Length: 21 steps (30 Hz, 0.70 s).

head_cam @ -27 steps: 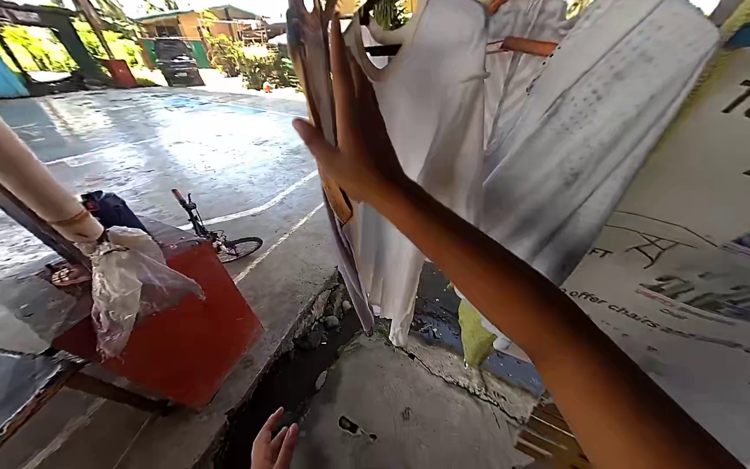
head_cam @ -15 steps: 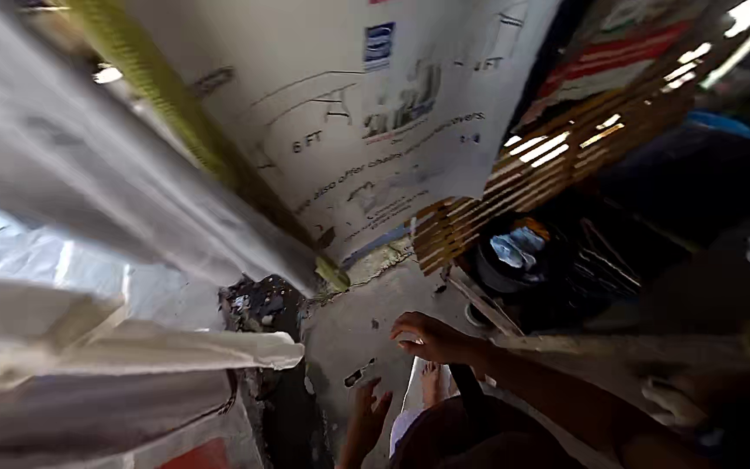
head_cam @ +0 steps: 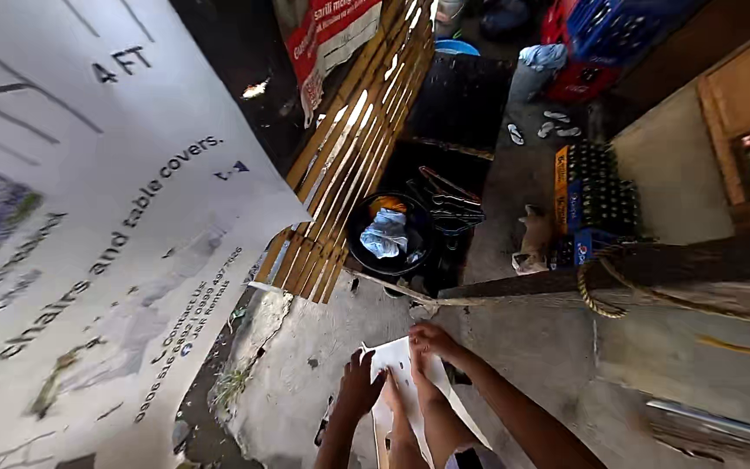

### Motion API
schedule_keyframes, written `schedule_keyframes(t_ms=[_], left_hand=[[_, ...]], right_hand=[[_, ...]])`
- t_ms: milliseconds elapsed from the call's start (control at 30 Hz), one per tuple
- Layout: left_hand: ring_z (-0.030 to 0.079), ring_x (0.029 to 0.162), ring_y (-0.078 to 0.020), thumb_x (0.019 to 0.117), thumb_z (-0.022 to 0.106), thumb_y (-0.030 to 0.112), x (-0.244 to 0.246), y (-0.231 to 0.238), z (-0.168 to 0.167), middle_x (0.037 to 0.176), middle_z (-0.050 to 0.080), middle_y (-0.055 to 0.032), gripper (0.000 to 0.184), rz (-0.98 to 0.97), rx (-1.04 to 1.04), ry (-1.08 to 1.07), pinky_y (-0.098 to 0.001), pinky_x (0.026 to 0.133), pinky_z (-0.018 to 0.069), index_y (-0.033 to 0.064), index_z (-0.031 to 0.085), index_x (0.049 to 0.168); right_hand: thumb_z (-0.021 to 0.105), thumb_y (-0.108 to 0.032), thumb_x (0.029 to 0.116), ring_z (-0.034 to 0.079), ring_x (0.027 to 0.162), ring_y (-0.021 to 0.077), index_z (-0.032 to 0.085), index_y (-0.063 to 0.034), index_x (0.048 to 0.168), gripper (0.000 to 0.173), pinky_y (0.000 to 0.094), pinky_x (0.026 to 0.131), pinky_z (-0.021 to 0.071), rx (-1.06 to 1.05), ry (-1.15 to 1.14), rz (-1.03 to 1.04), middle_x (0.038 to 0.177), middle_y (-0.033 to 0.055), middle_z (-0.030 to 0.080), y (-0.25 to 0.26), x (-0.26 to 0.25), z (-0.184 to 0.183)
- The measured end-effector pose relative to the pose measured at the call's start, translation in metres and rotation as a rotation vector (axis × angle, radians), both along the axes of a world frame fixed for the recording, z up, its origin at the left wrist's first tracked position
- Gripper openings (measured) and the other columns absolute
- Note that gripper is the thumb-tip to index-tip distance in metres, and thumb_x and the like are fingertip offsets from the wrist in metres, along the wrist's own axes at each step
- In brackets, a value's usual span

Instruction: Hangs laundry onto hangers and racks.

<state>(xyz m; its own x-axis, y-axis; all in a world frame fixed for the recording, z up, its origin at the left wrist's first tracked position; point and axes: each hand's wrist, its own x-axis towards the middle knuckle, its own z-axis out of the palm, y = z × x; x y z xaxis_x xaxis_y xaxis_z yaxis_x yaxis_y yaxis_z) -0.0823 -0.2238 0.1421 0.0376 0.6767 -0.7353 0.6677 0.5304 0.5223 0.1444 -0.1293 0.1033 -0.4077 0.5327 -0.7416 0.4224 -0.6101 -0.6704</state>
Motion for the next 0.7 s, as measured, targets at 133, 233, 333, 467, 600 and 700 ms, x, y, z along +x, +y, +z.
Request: schedule_keyframes(t_ms=[133, 233, 333, 467, 600, 700], left_hand=[[0.024, 0.150, -0.0496, 0.0986, 0.064, 0.038, 0.011, 0.090, -0.044, 0.167, 0.018, -0.0268, 0.072, -0.015, 0.048, 0.141, -0.0675, 0.115, 0.0272, 0.0097, 0.036, 0.159], [0.018, 0.152, -0.0519, 0.0967, 0.067, 0.034, 0.016, 0.155, -0.081, 0.166, 0.016, -0.0295, 0.074, -0.027, 0.232, 0.239, -0.0717, 0.117, 0.0188, 0.0079, 0.036, 0.159], [0.014, 0.153, -0.0525, 0.0966, 0.066, 0.042, 0.022, 0.226, -0.118, 0.168, 0.011, -0.0282, 0.080, -0.007, 0.305, 0.351, -0.0736, 0.116, 0.0164, 0.0117, 0.032, 0.161], [0.005, 0.152, -0.0581, 0.0820, 0.068, 0.072, 0.038, 0.298, -0.168, 0.168, 0.006, -0.0295, 0.105, -0.001, 0.218, 0.476, -0.0830, 0.110, 0.0056, 0.0265, 0.023, 0.165], [0.004, 0.147, -0.0652, 0.0703, 0.082, 0.065, 0.060, 0.329, -0.201, 0.166, -0.004, -0.0338, 0.127, -0.003, 0.087, 0.585, -0.0868, 0.102, 0.0171, 0.0293, 0.008, 0.166], [0.003, 0.148, -0.0646, 0.0686, 0.085, 0.060, 0.063, 0.343, -0.202, 0.166, -0.010, -0.0335, 0.133, -0.020, -0.045, 0.607, -0.0863, 0.101, 0.0213, 0.0275, 0.000, 0.166]], right_hand=[[0.038, -0.018, 0.1117, 0.067, 0.106, 0.0312, 0.047, 0.0064, 0.143, 0.041, 0.0444, 0.088, 0.0561, 0.105, -0.055, -0.733, 0.132, 0.0269, 0.060, 0.084, 0.002, -0.052], [0.036, -0.019, 0.1126, 0.067, 0.103, 0.0326, 0.045, 0.0091, 0.143, 0.043, 0.0433, 0.086, 0.0561, 0.255, -0.189, -0.965, 0.131, 0.0298, 0.059, 0.145, 0.018, -0.096], [0.036, -0.013, 0.1113, 0.067, 0.105, 0.0332, 0.047, 0.0090, 0.142, 0.039, 0.0444, 0.087, 0.0555, 0.304, -0.306, -0.950, 0.131, 0.0299, 0.059, 0.200, 0.042, -0.138], [0.044, -0.011, 0.1077, 0.063, 0.118, 0.0381, 0.049, 0.0033, 0.144, 0.039, 0.0518, 0.100, 0.0510, 0.314, -0.560, -0.551, 0.136, 0.0285, 0.058, 0.266, 0.074, -0.192], [0.056, -0.017, 0.1035, 0.046, 0.139, 0.0488, 0.048, -0.0017, 0.149, 0.049, 0.0676, 0.110, 0.0387, 0.371, -0.779, 0.074, 0.151, 0.0292, 0.046, 0.330, 0.094, -0.225], [0.063, -0.015, 0.0978, 0.041, 0.139, 0.0572, 0.055, -0.0039, 0.146, 0.050, 0.0754, 0.105, 0.0371, 0.397, -0.877, 0.332, 0.160, 0.0315, 0.032, 0.371, 0.099, -0.253]])
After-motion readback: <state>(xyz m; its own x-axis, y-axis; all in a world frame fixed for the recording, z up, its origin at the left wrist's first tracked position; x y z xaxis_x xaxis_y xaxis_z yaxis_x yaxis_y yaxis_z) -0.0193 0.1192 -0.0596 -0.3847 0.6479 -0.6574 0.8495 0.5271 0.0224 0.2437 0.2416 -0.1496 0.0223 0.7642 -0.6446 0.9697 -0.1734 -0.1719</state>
